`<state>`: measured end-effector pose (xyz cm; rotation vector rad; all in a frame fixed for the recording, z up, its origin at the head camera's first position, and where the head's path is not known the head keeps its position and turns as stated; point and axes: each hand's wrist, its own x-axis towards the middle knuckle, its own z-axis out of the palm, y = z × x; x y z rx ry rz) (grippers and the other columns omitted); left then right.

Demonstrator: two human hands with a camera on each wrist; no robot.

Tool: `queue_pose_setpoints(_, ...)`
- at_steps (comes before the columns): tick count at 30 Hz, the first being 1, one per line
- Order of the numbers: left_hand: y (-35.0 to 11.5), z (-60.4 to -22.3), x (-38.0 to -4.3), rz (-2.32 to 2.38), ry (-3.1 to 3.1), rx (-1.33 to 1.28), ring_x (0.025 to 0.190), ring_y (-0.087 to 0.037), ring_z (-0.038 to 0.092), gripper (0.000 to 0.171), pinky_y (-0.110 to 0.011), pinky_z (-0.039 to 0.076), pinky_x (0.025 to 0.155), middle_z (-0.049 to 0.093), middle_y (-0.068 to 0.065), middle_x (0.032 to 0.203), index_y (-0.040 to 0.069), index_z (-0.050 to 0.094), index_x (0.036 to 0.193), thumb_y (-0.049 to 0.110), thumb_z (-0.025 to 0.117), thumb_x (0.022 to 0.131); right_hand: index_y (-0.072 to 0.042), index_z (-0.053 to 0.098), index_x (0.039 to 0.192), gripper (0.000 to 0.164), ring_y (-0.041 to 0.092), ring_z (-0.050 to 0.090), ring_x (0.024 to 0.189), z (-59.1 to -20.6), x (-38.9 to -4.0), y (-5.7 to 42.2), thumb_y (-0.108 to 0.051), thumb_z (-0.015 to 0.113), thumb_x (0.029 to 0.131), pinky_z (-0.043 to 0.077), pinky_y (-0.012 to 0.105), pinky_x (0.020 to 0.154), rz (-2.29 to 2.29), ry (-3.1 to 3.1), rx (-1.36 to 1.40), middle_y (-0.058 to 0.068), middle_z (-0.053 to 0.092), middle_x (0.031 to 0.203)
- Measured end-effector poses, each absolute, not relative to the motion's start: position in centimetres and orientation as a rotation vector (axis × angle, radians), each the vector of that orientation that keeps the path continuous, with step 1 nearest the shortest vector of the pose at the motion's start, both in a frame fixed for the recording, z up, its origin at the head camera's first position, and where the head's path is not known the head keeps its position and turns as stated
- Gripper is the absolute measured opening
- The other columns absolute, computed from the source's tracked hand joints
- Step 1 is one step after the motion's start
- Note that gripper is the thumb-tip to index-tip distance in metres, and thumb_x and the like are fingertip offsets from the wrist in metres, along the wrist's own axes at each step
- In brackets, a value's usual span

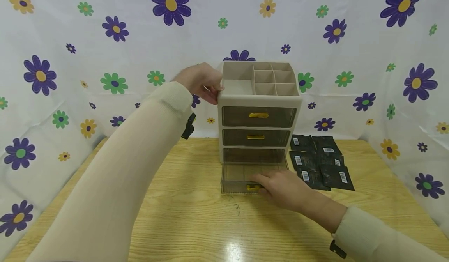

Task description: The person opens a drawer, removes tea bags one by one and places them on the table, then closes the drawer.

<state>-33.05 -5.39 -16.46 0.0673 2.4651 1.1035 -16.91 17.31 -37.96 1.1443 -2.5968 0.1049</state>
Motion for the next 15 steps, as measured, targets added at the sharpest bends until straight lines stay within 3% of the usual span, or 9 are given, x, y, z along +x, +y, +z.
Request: queue_pose_setpoints(15, -5.5, -16.3, -32.6, 1.103, 2.472, 0.077, 0.100, -0.030, 0.063, 0.028, -0.035, 0.062, 0.087, 0.056, -0.018, 0.117, -0.001, 0.050, 0.129, 0.011, 0.046, 0.103, -0.012, 0.065, 0.123, 0.040, 0.018, 0.071, 0.082, -38.1, -18.1, 17.1, -0.014, 0.079, 0.085, 0.060, 0.034, 0.064, 0.132, -2.604, 1.070, 0.003, 0.074, 0.100)
